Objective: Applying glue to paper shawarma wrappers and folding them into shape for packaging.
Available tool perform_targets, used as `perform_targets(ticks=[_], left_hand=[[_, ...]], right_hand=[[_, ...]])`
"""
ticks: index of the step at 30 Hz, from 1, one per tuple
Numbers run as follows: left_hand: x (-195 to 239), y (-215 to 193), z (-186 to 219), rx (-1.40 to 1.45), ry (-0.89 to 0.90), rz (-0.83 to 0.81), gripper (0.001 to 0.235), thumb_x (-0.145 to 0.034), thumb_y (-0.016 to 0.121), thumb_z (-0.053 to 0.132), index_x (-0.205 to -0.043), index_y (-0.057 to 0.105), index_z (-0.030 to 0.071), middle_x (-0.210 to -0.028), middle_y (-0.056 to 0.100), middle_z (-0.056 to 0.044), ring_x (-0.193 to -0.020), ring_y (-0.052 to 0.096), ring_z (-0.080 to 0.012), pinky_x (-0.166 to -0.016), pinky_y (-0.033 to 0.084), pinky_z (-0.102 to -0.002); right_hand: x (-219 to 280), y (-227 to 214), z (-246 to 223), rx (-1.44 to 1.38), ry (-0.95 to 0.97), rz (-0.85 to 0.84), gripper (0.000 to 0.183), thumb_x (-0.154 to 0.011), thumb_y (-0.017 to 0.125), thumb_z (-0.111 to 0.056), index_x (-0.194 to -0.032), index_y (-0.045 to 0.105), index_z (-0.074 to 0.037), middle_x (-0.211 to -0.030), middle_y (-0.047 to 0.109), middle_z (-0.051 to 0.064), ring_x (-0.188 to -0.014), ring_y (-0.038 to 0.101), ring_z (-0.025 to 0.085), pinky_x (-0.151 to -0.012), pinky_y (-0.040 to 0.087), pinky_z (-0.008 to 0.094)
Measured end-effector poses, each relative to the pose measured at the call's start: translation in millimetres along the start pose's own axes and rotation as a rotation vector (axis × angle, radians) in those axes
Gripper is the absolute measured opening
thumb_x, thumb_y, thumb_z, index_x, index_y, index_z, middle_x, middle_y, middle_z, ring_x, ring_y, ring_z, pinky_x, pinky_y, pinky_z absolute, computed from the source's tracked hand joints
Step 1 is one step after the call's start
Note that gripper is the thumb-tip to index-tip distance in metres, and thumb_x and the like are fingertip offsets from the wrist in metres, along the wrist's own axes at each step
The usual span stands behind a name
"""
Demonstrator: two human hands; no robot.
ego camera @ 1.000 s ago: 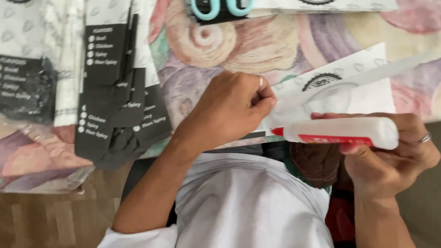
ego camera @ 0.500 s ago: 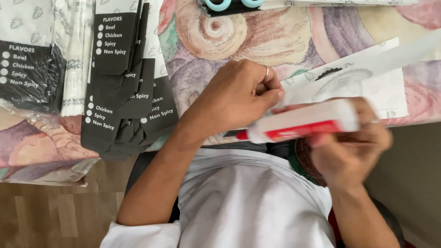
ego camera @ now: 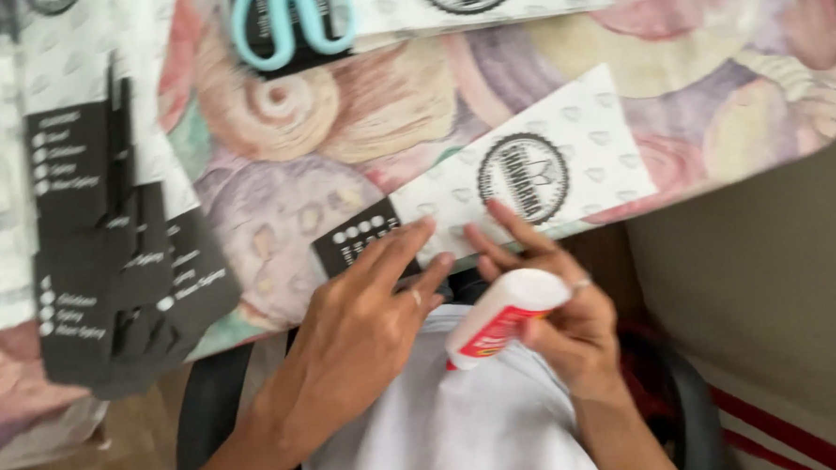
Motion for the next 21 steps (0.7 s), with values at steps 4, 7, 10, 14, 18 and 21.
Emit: perform_targets(ticks=[4, 7, 10, 14, 18, 21], left_hand=[[3.4, 4.3, 3.0, -0.059, 0.012, 0.041, 0.024, -0.1, 0.065, 0.003, -0.122, 0.071, -0.004, -0.138, 0.061, -0.023, -0.125, 0.063, -0.0344, -0.097, 0.057, -0.039], [5.3, 6.7, 1.5, -0.035, 0.039, 0.09, 0.026, -0.098, 0.068, -0.001, -0.123, 0.07, -0.006, -0.137, 0.063, -0.027, -0.121, 0.066, -0.039, -0.099, 0.059, -0.043], [7.4, 9.0, 0.8, -0.039, 0.053, 0.118, 0.027, -0.098, 0.067, -0.006, -0.124, 0.07, -0.006, -0.136, 0.064, -0.026, -0.121, 0.067, -0.0395, -0.099, 0.06, -0.044], [7.0, 10.1, 0.5, -0.068, 0.059, 0.112, 0.036, -0.092, 0.062, -0.016, -0.125, 0.071, -0.006, -0.135, 0.065, -0.027, -0.121, 0.068, -0.0381, -0.101, 0.06, -0.041], [24.6, 2.2, -4.6, -0.058, 0.084, 0.077, 0.032, -0.106, 0.046, -0.008, -0.135, 0.06, -0.008, -0.144, 0.057, -0.019, -0.137, 0.054, -0.0382, -0.117, 0.05, -0.048], [57.6, -11.2, -13.8, -0.067, -0.001, 0.008, 0.044, -0.105, 0.041, -0.009, -0.147, 0.052, -0.001, -0.155, 0.05, -0.013, -0.149, 0.044, -0.0377, -0.123, 0.044, -0.052]], right_hand=[[1.8, -6.7, -2.7, 0.057, 0.075, 0.028, 0.039, -0.096, 0.065, -0.015, -0.123, 0.054, 0.011, -0.165, 0.025, 0.037, -0.156, 0.034, 0.049, -0.13, 0.034, 0.049], [16.1, -55.2, -7.4, 0.193, -0.115, 0.186, 0.031, -0.1, 0.055, -0.006, -0.131, 0.052, -0.001, -0.157, 0.045, 0.026, -0.161, 0.033, 0.051, -0.14, 0.025, 0.07], [16.7, -82.1, -28.3, 0.236, -0.115, 0.364, 0.005, -0.103, 0.049, 0.002, -0.1, 0.049, -0.002, -0.165, 0.034, 0.038, -0.16, 0.039, 0.046, -0.134, 0.043, 0.037], [9.6, -64.5, -25.3, 0.203, -0.153, 0.18, 0.019, -0.103, 0.053, -0.005, -0.121, 0.055, -0.002, -0.165, 0.036, 0.029, -0.155, 0.044, 0.034, -0.144, 0.03, 0.049], [1.4, -50.9, -23.8, 0.232, 0.021, 0.17, 0.033, -0.092, 0.049, -0.001, -0.118, 0.045, 0.019, -0.156, 0.035, 0.044, -0.149, 0.043, 0.056, -0.13, 0.039, 0.055], [8.0, -80.8, -26.2, 0.234, 0.03, 0.276, 0.026, -0.093, 0.045, 0.004, -0.116, 0.042, 0.016, -0.157, 0.038, 0.045, -0.15, 0.045, 0.055, -0.134, 0.04, 0.055]])
Point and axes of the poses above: each hand's wrist, its own x-axis away from the middle knuckle, its own y-axis out of the palm, z = x × y, the point moved 2 cm from there along -x, towards the middle knuckle
